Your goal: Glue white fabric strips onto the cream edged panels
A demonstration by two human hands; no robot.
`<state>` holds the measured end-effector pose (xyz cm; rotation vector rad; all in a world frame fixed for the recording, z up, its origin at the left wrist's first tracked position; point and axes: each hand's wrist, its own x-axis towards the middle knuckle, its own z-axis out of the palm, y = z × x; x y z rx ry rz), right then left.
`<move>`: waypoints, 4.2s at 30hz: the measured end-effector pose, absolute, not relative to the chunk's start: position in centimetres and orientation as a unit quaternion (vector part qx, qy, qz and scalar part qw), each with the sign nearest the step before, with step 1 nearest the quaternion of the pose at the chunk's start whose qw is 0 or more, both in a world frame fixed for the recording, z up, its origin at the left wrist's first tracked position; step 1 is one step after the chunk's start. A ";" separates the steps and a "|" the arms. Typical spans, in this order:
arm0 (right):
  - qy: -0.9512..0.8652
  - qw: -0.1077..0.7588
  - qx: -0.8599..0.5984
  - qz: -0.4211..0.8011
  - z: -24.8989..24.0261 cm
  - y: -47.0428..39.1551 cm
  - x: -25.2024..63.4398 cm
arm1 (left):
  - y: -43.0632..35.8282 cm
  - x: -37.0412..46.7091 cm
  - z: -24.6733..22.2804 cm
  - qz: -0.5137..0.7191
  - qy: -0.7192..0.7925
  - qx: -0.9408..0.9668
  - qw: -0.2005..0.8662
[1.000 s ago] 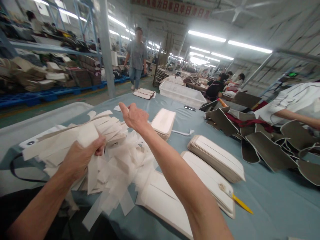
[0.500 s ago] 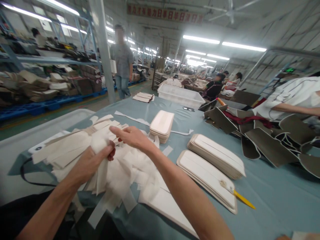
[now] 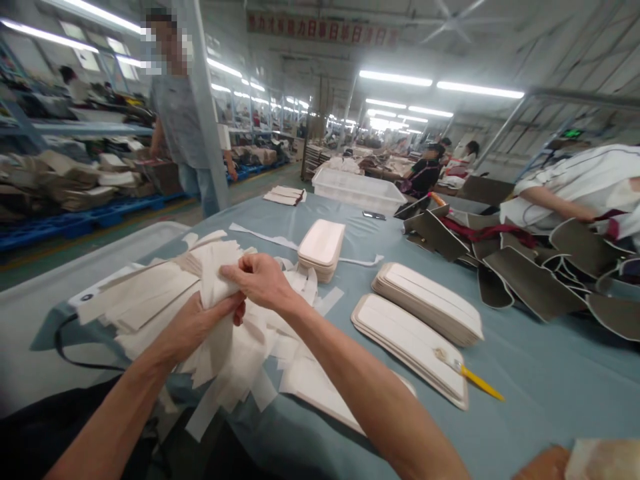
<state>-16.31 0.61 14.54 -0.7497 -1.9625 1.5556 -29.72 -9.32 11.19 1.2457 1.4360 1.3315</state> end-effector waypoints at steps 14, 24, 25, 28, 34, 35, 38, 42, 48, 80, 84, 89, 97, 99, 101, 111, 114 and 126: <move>-0.713 0.349 -0.316 0.520 12.6 2.7 -16.5 | -10.9 -29.9 9.2 0.583 0.613 0.379 0.376; -0.753 0.309 -0.303 0.495 12.8 3.7 -15.5 | -9.5 -29.7 9.0 0.641 0.588 0.301 0.391; -0.752 0.309 -0.307 0.495 12.7 4.0 -15.4 | -9.4 -29.9 8.9 0.642 0.590 0.299 0.387; -0.741 0.320 -0.339 0.484 12.1 5.3 -15.2 | -9.0 -30.8 8.4 0.658 0.587 0.297 0.368; -0.720 0.333 -0.404 0.456 10.5 8.2 -15.4 | -8.3 -32.7 8.0 0.655 0.593 0.316 0.346; -0.720 0.336 -0.411 0.448 10.3 8.5 -15.5 | -8.1 -32.9 8.1 0.654 0.595 0.320 0.340; -0.719 0.347 -0.433 0.419 10.3 9.2 -15.7 | -7.3 -33.3 8.8 0.660 0.600 0.326 0.313; -0.707 0.370 -0.474 0.373 11.6 10.4 -16.0 | -5.9 -33.4 10.2 0.653 0.610 0.337 0.297; -0.733 0.249 -0.511 0.372 14.4 11.6 -15.3 | -3.8 -32.9 12.1 0.617 0.647 0.363 0.262; -0.863 -0.069 -0.492 0.091 4.2 2.2 -11.8 | -5.7 -34.9 11.9 0.514 0.687 0.431 0.282; -0.854 -0.074 -0.507 0.091 6.0 4.2 -11.8 | -6.6 -35.2 10.7 0.505 0.680 0.444 0.292; -0.852 -0.038 -0.517 0.077 10.1 7.3 -12.9 | -7.2 -34.9 9.7 0.514 0.650 0.433 0.354; -0.853 0.028 -0.514 0.085 14.3 12.3 -16.5 | -8.0 -34.3 8.1 0.504 0.639 0.437 0.382; -0.854 0.037 -0.511 0.094 15.2 13.2 -17.0 | -8.0 -34.4 8.3 0.516 0.637 0.429 0.378; -0.852 0.034 -0.507 0.129 16.3 14.0 -17.3 | -8.0 -34.5 8.7 0.528 0.636 0.422 0.373; -0.796 0.228 -0.483 0.285 18.1 13.5 -14.5 | -8.6 -35.1 9.0 0.550 0.622 0.417 0.371; -0.796 0.265 -0.428 0.337 16.8 11.5 -14.1 | -8.8 -34.8 9.4 0.527 0.619 0.445 0.376; -0.610 0.300 -0.265 0.684 11.2 -0.9 -20.1 | -9.7 -32.5 9.9 0.451 0.636 0.524 0.343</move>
